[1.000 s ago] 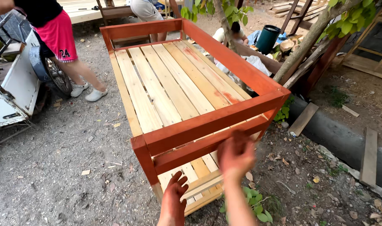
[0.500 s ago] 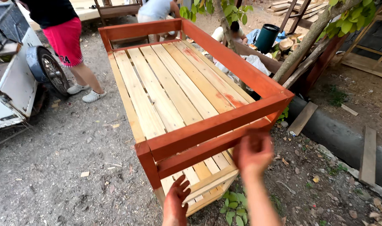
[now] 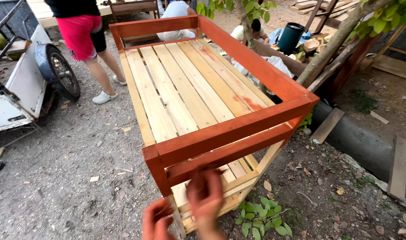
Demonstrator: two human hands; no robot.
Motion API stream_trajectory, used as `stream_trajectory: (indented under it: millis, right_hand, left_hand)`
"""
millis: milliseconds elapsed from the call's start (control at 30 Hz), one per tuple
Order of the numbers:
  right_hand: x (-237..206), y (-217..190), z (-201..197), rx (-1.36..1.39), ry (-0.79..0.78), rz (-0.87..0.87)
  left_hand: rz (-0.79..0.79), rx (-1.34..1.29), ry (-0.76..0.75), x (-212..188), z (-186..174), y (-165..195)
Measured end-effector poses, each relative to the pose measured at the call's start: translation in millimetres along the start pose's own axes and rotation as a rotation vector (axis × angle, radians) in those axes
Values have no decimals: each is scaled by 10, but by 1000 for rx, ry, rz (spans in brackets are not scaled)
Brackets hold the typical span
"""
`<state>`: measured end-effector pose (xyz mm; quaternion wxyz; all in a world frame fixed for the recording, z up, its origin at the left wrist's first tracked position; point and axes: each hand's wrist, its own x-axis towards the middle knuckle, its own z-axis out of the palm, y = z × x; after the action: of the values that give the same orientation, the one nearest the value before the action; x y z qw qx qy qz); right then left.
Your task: The person wipes the red-painted frame of a wooden shelving unit with a brown cloth. The camera wearer moves around the unit, wiping different sections of the frame while other people work in the background.
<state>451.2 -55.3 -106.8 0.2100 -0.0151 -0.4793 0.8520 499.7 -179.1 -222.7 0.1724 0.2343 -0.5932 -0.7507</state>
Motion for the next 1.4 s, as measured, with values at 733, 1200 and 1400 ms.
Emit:
stream_trajectory:
  millis: [733, 1200, 1400]
  right_hand:
    - [1760, -544, -1650, -733, 211, -848]
    - [1024, -153, -972, -557, 291, -407]
    - [81, 144, -281, -451, -57, -398]
  left_hand:
    - [325, -72, 213, -344, 850, 717]
    - [295, -93, 311, -343, 615, 782]
    - [322, -179, 377, -297, 321, 687]
